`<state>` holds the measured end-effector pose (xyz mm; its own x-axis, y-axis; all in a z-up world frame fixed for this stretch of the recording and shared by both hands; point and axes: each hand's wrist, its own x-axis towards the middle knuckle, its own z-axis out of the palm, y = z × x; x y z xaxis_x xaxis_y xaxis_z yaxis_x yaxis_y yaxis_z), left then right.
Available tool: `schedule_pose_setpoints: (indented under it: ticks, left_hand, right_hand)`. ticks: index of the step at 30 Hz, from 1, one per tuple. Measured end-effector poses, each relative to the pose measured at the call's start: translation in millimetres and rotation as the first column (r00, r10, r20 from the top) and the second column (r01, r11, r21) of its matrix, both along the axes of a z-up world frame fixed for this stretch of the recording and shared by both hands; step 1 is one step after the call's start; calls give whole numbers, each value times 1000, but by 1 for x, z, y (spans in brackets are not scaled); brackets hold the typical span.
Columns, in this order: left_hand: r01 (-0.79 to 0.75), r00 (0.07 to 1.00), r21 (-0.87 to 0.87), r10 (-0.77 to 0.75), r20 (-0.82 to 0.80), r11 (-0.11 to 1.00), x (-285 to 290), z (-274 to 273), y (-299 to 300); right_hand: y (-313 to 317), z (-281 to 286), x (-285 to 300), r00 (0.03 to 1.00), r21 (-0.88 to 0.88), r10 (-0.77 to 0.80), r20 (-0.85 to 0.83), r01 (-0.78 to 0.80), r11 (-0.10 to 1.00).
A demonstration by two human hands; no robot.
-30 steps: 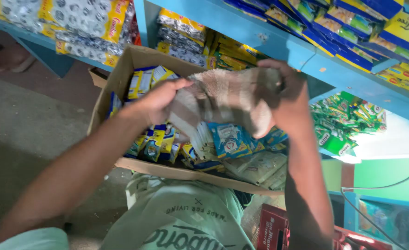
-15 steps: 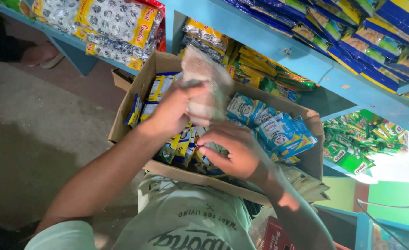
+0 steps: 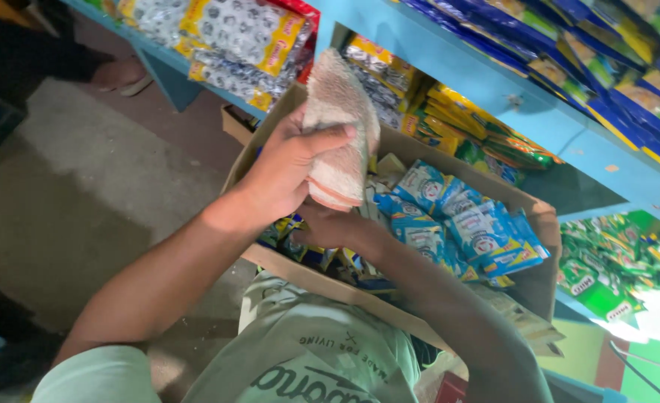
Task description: Wiping milk powder sachets with a cloth and organizing them into a box in a grocery store.
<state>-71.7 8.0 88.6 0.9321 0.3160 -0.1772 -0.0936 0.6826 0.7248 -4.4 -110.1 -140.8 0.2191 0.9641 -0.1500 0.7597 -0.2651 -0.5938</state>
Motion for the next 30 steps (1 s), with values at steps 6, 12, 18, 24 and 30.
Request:
schedule_pose_setpoints:
  ticks: [6, 12, 18, 24, 30]
  left_hand:
    - [40, 999, 57, -42, 29, 998, 5, -6, 8]
    - [25, 982, 93, -42, 185, 995, 0, 10, 23]
    - [-44, 950, 475, -111, 293, 879, 0, 19, 15]
    - [-415, 822, 799, -198, 535, 435, 37, -9, -46]
    - [-338, 620, 667, -376, 688, 664, 82, -70, -111]
  right_hand:
    - [4, 84, -24, 997, -178, -35, -68, 22, 984]
    - [-65, 178, -29, 976, -127, -203, -77, 192, 973]
    - [-148, 186, -2, 628, 490, -775, -62, 696, 525]
    - [-139, 234, 7, 445, 496, -486, -752, 868, 25]
    - [-133, 192, 32, 507, 499, -23, -862, 855, 143]
